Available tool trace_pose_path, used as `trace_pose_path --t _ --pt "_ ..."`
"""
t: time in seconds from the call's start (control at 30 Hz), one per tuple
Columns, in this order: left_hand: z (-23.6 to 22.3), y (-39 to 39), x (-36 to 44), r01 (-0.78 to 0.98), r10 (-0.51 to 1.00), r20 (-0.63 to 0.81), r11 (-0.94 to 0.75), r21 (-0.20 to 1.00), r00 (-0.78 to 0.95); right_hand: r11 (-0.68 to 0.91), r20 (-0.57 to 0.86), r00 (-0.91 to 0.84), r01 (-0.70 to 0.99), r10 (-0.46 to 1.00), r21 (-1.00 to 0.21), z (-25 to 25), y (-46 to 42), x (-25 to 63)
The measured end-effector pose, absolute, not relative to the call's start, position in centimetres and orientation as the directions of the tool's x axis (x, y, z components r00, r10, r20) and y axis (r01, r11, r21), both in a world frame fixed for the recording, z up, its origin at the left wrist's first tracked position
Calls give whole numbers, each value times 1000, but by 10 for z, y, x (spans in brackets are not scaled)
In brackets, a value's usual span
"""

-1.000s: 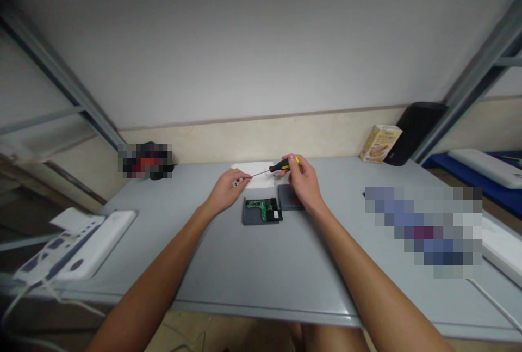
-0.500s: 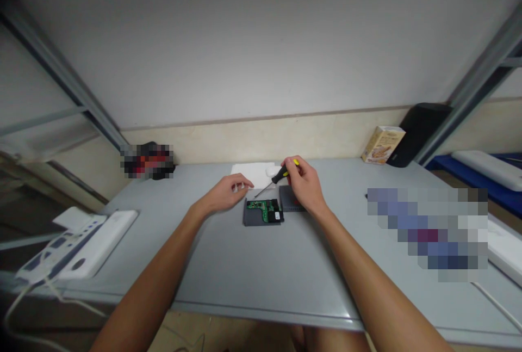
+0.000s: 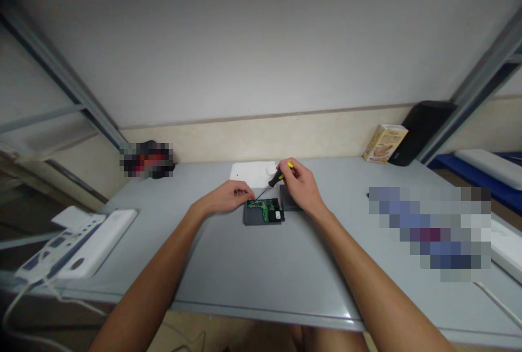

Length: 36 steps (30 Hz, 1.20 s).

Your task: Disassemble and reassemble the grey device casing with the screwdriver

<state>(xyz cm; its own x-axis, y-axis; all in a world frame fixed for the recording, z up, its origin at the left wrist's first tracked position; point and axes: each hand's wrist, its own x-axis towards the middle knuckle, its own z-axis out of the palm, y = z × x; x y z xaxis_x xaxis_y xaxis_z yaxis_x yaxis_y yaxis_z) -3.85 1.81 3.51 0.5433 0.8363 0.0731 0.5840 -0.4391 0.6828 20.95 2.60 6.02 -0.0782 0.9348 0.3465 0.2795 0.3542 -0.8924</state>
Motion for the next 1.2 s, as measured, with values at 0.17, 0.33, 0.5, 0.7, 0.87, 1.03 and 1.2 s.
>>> trace_pose_path --t 0.17,0.33,0.5,0.7,0.87,1.03,1.2 --pt "34 19 -39 578 827 100 -467 670 553 348 338 -82 275 937 -896 59 26 209" --pt "35 19 -38 559 821 101 -467 685 562 345 334 -89 264 938 -900 59 25 208" --pt "37 17 -37 573 824 88 -462 677 560 364 350 -97 258 932 -895 58 25 208" --pt "37 17 -37 591 836 73 -444 673 544 404 388 -113 267 915 -875 57 23 206" --pt "36 17 -38 607 846 48 -419 676 531 455 437 -129 286 890 -843 58 21 204" --pt "35 18 -37 577 839 47 -413 705 543 508 467 -200 330 861 -796 61 14 202" --pt "34 18 -37 582 841 20 -391 713 540 587 470 -357 397 807 -705 73 9 193"
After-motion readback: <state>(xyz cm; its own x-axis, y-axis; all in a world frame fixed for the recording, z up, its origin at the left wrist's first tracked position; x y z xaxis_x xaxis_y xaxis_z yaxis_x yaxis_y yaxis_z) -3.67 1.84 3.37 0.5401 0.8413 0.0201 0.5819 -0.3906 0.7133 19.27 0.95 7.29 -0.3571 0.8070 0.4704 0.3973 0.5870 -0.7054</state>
